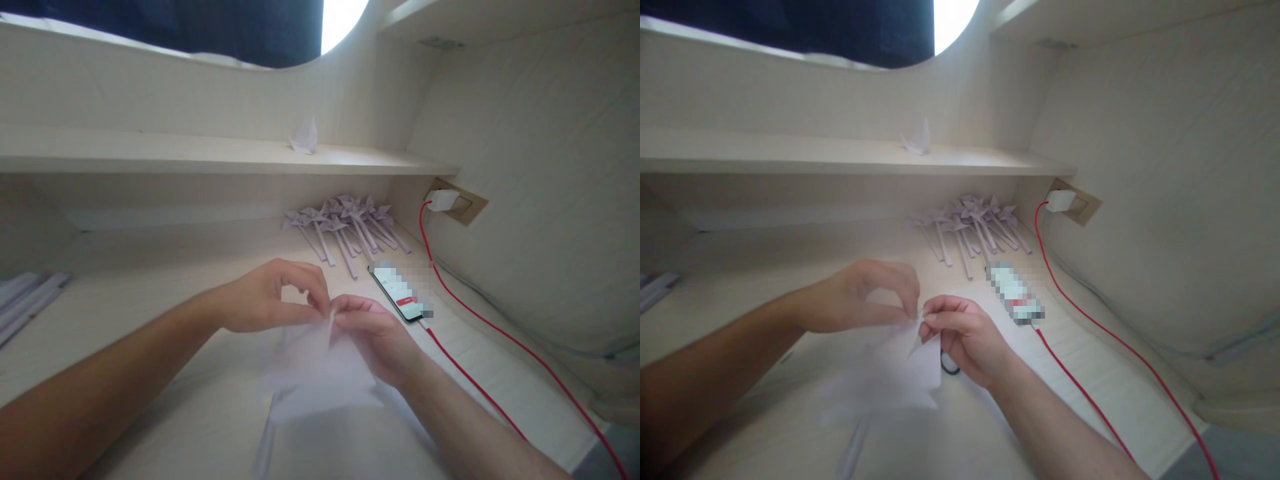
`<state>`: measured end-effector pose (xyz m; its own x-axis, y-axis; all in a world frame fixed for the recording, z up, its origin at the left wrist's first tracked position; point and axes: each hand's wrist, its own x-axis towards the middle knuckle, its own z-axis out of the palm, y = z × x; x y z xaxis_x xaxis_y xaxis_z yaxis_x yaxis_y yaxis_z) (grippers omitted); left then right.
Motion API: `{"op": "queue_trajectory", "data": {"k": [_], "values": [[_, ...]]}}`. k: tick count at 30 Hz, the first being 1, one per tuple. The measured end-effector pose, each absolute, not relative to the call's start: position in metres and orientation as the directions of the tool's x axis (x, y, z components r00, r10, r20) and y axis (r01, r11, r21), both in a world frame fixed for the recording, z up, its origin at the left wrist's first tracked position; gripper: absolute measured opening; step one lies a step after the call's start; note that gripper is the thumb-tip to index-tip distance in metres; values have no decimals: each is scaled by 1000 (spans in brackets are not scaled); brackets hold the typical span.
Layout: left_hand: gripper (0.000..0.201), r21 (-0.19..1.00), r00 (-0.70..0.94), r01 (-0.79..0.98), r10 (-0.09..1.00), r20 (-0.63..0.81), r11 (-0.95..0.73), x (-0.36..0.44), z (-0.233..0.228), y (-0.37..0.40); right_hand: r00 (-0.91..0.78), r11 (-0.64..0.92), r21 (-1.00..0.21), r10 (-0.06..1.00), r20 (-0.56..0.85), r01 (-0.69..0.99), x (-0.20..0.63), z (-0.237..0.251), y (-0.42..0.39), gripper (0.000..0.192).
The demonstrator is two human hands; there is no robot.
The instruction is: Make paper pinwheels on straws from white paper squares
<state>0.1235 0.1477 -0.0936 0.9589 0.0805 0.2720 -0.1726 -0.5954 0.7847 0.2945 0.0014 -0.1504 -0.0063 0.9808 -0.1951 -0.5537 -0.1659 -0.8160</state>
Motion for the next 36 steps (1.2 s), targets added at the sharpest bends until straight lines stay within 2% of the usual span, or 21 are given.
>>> {"op": "queue_trajectory", "data": {"k": [5,10,13,15,17,21,26,29,33,36], "values": [[6,795,958,-100,157,239,-598,123,-98,150,5,-139,-805,985,-174,-577,293,-152,3,12],[9,755,893,24,354,279,-655,123,-100,155,167,-18,-816,976,-140,-578,301,-157,8,13],[24,760,799,99,506,324,-642,124,-104,158,278,93,-819,957,-83,-566,309,-153,9,12],[37,806,742,162,609,281,-569,126,-109,158,353,179,-811,935,-36,-557,315,-147,9,13],[47,836,719,217,662,212,-503,130,-111,156,413,256,-795,911,7,-550,319,-138,7,14],[48,864,726,238,673,145,-443,147,-102,144,479,375,-763,872,98,-526,323,-117,0,17],[26,915,688,115,695,207,-387,166,-83,122,559,446,-746,820,120,-495,322,-101,-12,24],[25,937,660,27,710,245,-348,165,-84,110,587,448,-791,797,142,-417,320,-105,-17,25],[24,897,615,57,723,315,-439,155,-90,101,607,426,-881,762,226,-207,316,-119,-20,22],[17,829,607,56,678,415,-557,148,-89,97,606,399,-911,752,260,-103,311,-124,-22,20]]}}
